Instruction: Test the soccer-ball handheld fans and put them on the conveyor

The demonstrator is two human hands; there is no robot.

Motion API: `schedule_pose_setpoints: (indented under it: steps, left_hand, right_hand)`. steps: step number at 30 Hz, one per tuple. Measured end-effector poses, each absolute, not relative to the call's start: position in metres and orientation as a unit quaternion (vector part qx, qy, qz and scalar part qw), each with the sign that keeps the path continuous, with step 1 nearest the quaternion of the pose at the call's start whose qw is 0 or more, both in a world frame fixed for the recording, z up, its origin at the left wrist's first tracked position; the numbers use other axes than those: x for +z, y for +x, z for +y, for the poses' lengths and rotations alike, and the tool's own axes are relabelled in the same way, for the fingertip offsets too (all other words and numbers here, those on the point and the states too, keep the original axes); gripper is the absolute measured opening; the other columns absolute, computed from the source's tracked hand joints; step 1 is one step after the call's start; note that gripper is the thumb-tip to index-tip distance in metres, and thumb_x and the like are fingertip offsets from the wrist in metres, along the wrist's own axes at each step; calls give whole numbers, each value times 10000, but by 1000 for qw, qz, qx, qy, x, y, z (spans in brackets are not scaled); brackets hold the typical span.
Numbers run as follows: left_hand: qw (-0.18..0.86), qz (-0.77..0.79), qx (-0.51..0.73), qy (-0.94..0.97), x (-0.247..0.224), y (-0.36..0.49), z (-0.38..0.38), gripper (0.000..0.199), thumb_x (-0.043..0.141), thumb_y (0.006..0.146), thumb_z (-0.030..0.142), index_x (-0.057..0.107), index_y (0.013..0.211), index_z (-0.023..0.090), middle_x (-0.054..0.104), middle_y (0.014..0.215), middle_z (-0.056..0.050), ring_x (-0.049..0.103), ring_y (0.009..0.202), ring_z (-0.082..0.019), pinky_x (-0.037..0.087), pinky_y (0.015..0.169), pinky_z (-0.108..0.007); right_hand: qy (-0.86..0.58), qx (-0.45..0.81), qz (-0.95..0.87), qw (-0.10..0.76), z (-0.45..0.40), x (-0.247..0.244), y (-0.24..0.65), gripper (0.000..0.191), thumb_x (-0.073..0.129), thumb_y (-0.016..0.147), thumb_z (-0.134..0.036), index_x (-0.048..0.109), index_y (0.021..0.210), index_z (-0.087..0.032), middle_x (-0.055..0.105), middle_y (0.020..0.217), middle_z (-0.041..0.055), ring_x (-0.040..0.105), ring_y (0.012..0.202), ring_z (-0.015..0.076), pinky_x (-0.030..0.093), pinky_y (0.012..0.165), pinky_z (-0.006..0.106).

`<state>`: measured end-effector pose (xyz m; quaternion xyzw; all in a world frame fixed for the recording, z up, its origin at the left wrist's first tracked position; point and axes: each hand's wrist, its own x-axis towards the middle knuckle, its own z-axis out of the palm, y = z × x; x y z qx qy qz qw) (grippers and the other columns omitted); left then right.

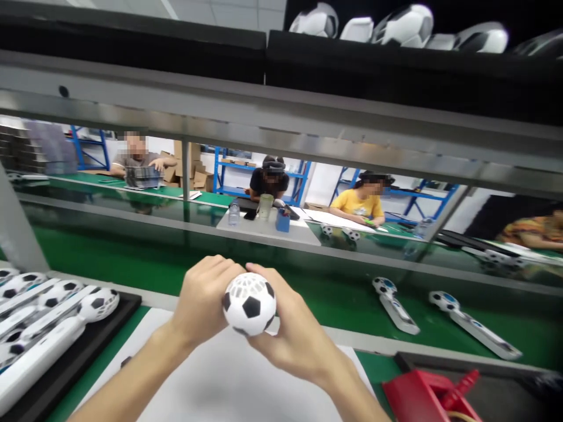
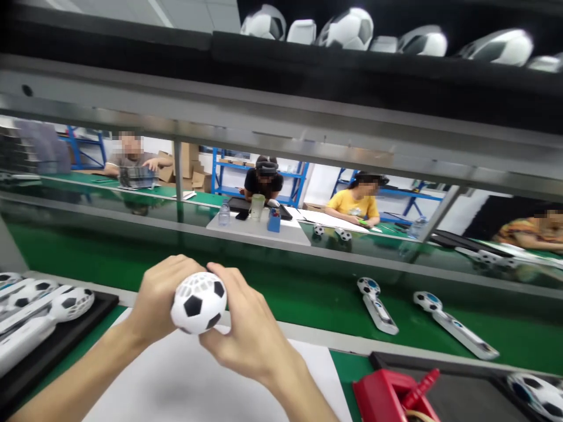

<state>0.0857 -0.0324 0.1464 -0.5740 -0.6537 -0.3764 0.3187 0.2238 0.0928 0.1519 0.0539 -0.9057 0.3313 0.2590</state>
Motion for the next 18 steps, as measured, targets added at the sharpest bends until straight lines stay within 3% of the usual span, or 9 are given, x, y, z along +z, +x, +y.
schedule_pose_setpoints:
  steps: [3,7,11,15,18]
  left_hand:
    - [272,-712,-321,-562,139,82,-26,82,530,784,147,585,730,172,601,680,-40,478,675,-184,339,621,-323]
    - [166,-758,-288,-561,132,85,-22,70,552,750,172,598,802,183,625,739,-33,484,726,-199,338,644,-327]
    - [111,-787,-259,-550,131,89,-17,35,553,744,157,552,766,183,638,787,-39,512,740,-205,340,629,-319]
    - [85,-799,-233,-548,127,85,-17,138,565,847,323,579,839,186,647,825,-44,556,756,-221,350,616,-321]
    - [68,-803,-228,-546,126,79,-20,162,566,865,327,614,947,196,665,889,-40,593,813,-224,379,654,-313]
  right_hand:
    - [24,332,-904,268,93,151,223,825,714,760,-207,298,1460,-339,484,1377,34,541,1190,228,483,954,331]
    - [-5,348,-893,285,91,151,218,520,759,732,-233,559,1204,-326,575,1152,6,606,985,192,511,796,283]
    - [-68,367,-880,293,95,146,210,450,714,723,-201,616,1152,-295,605,1094,15,616,900,185,500,665,259]
    - [-137,374,-864,307,110,142,204,448,696,762,-315,623,1201,-265,655,1105,35,633,866,200,521,703,295]
    - [-204,317,-867,325,129,137,201,449,685,758,-392,630,1186,-267,698,989,18,649,792,207,526,724,329]
